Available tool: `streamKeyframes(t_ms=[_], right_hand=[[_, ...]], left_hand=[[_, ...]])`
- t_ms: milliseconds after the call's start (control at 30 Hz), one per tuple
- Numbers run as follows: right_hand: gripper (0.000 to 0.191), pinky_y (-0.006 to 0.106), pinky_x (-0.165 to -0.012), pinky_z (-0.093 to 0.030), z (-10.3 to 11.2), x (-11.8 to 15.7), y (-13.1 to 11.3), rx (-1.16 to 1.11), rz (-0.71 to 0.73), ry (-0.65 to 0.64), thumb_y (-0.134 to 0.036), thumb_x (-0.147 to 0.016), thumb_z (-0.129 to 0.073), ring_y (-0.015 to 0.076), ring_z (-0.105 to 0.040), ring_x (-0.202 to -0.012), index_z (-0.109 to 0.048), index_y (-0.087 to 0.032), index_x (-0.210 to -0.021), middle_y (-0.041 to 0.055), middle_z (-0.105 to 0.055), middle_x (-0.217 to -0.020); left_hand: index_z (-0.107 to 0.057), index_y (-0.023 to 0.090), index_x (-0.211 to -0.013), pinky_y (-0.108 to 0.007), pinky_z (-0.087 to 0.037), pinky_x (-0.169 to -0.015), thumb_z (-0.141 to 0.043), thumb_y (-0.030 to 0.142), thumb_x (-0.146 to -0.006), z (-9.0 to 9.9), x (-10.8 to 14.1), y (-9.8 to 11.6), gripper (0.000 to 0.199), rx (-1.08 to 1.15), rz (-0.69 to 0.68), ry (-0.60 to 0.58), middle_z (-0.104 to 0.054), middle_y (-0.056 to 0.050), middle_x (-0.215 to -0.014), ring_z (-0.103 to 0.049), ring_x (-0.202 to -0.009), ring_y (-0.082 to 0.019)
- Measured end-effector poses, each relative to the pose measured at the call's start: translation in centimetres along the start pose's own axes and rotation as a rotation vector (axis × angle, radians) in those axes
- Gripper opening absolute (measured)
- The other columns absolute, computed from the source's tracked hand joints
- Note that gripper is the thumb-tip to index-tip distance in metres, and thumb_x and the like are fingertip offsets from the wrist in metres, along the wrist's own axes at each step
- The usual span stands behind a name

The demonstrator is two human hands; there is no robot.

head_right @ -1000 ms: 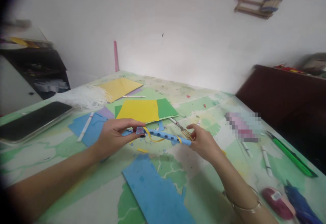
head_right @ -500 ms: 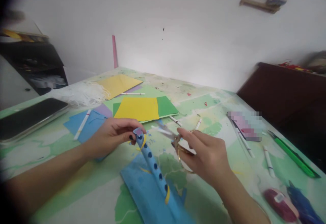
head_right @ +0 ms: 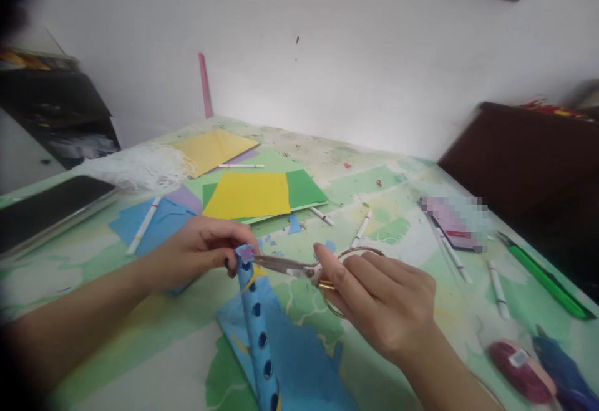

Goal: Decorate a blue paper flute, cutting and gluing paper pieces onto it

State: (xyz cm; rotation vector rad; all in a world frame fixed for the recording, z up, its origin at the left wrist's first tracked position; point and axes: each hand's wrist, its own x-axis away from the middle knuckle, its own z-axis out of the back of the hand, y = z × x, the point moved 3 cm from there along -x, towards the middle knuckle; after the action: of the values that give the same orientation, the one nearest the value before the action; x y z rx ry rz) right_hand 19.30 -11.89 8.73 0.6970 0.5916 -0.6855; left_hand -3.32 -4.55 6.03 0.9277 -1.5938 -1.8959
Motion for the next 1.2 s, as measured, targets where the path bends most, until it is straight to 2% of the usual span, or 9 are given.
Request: streamKeyframes(t_ms=[233, 533, 867, 1200], right_hand=[[0.031, 0.027, -0.057, -0.042, 0.1, 0.1, -0.3, 0.061, 0.009, 0.020, -0.025, -0.080, -0.067, 0.0138, -0.062, -0.062, -0.064, -0.020, -0.110, -0.0003, -0.063, -0.060], [0.030, 0.027, -0.056, -0.041, 0.2, 0.1, -0.5, 0.080, 0.023, 0.042, -0.021, -0.081, -0.066, 0.0135, -0.061, -0.062, -0.065, -0.020, -0.111, 0.0003, -0.064, -0.061], [0.015, 0.025, -0.055, -0.041, 0.3, -0.6, -0.8, 0.073, 0.034, 0.114, -0.015, -0.080, -0.066, 0.0105, -0.058, -0.054, -0.070, -0.014, -0.094, -0.0004, -0.064, -0.057], [0.011, 0.025, -0.057, -0.042, 0.3, -0.9, -0.9, 0.066, 0.026, 0.071, -0.014, -0.079, -0.067, 0.0108, -0.058, -0.055, -0.071, -0.013, -0.089, -0.0005, -0.063, -0.056]], left_hand=[[-0.069, 0.017, -0.081, -0.017, -0.051, -0.051, -0.064, 0.022, -0.077, 0.0, 0.0, -0.1, 0.007, 0.013, 0.010, -0.009, -0.065, -0.003, -0.067, -0.059, -0.054, -0.009], [-0.070, 0.016, -0.079, -0.018, -0.051, -0.051, -0.066, 0.022, -0.076, 0.0, 0.0, 0.0, 0.008, 0.076, 0.029, -0.016, -0.064, -0.003, -0.066, -0.058, -0.052, -0.009], [-0.068, 0.012, -0.083, -0.012, -0.048, -0.053, -0.063, 0.012, -0.078, -0.1, 0.0, -0.4, 0.007, 0.193, 0.091, -0.059, -0.063, -0.001, -0.069, -0.057, -0.055, -0.005], [-0.068, 0.013, -0.082, -0.010, -0.046, -0.053, -0.062, 0.012, -0.079, -0.1, 0.2, -0.4, 0.007, 0.223, 0.106, -0.065, -0.063, 0.000, -0.068, -0.056, -0.055, -0.004]])
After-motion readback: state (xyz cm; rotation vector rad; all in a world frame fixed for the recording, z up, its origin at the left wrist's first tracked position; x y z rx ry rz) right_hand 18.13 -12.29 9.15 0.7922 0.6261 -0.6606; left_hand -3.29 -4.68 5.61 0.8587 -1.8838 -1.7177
